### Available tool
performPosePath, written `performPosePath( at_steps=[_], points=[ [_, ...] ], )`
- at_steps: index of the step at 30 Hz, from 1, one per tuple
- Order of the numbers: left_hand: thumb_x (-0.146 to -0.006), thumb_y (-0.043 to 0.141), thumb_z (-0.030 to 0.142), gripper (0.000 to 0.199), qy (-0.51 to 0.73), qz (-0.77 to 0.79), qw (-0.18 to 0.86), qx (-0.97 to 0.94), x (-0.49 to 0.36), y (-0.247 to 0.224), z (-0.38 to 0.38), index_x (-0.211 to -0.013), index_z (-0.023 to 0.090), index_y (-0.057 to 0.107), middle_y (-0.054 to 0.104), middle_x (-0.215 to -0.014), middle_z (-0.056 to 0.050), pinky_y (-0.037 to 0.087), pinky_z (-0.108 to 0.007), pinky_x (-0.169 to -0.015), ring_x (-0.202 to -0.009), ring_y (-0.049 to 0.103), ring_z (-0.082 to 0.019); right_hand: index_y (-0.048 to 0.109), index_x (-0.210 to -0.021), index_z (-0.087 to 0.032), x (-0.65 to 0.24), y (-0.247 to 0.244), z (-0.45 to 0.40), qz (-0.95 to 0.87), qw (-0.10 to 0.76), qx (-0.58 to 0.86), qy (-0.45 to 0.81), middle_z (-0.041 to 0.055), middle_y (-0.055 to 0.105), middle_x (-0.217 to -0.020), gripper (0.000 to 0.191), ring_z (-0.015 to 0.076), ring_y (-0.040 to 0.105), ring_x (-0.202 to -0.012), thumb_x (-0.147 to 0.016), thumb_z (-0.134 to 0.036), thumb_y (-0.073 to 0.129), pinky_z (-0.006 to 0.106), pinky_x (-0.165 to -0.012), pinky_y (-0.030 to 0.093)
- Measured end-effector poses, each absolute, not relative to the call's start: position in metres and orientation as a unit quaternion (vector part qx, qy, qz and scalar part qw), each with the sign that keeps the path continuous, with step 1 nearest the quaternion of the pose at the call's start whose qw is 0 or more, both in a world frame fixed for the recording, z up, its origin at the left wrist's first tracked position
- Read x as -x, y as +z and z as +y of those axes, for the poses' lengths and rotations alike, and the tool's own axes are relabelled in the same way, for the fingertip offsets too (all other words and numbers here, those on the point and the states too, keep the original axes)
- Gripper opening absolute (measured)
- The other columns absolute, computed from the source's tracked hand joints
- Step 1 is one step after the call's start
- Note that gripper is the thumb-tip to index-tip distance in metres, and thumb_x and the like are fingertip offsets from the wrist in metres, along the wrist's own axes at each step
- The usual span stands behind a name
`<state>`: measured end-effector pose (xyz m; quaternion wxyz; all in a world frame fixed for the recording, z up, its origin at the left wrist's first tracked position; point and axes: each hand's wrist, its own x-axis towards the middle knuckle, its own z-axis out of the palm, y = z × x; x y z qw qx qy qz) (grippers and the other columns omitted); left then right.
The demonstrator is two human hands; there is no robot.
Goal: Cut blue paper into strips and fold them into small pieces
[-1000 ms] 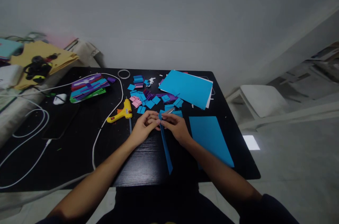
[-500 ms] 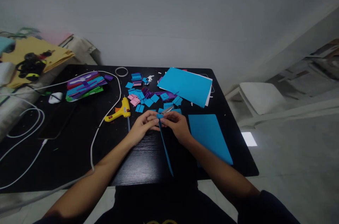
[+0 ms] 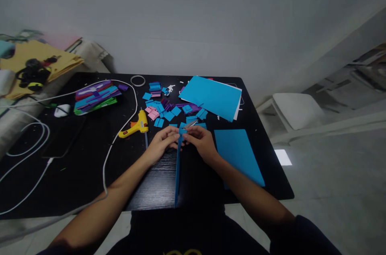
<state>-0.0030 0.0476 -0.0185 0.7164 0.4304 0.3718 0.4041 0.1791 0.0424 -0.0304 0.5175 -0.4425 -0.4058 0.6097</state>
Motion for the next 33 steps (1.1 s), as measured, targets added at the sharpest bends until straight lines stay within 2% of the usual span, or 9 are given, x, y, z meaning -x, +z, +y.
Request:
performPosePath(
  at_steps=[10, 19, 33],
  points=[
    [-0.086, 0.079, 0.044, 0.034, 0.379, 0.394, 0.705, -0.452, 0.0052, -0.017, 0.0484, -0.101, 0.013, 0.073, 0.079, -0.092, -0.008, 0.062, -0.026, -0.072, -0.078, 0.077, -0.019, 0.072, -0.083, -0.021, -0.1797, -0.0308, 0.0423, -0.412, 0.524, 0.441, 0.601, -0.0015, 0.074, -0.074, 0.029, 0.0162, 0.071, -0.067, -0.068, -0.035, 0.092, 0.031, -0.07, 0.06],
    [-0.085, 0.079, 0.047, 0.038, 0.382, 0.403, 0.691, -0.463, 0.0061, -0.0162, 0.0487, -0.102, 0.014, 0.073, 0.08, -0.092, -0.008, 0.063, -0.029, -0.069, -0.074, 0.076, -0.019, 0.073, -0.081, -0.021, -0.179, -0.0306, 0.0412, -0.403, 0.528, 0.442, 0.603, -0.0014, 0.075, -0.074, 0.026, 0.0168, 0.072, -0.069, -0.067, -0.032, 0.092, 0.033, -0.073, 0.06],
    [-0.086, 0.078, 0.048, 0.038, 0.376, 0.402, 0.688, -0.473, 0.007, -0.0148, 0.0476, -0.102, 0.014, 0.073, 0.08, -0.092, -0.008, 0.062, -0.029, -0.072, -0.076, 0.077, -0.02, 0.072, -0.09, -0.022, -0.1795, -0.0272, 0.0391, -0.4, 0.544, 0.448, 0.586, -0.0011, 0.071, -0.082, 0.031, 0.0184, 0.073, -0.076, -0.067, -0.031, 0.091, 0.034, -0.073, 0.062]
  ],
)
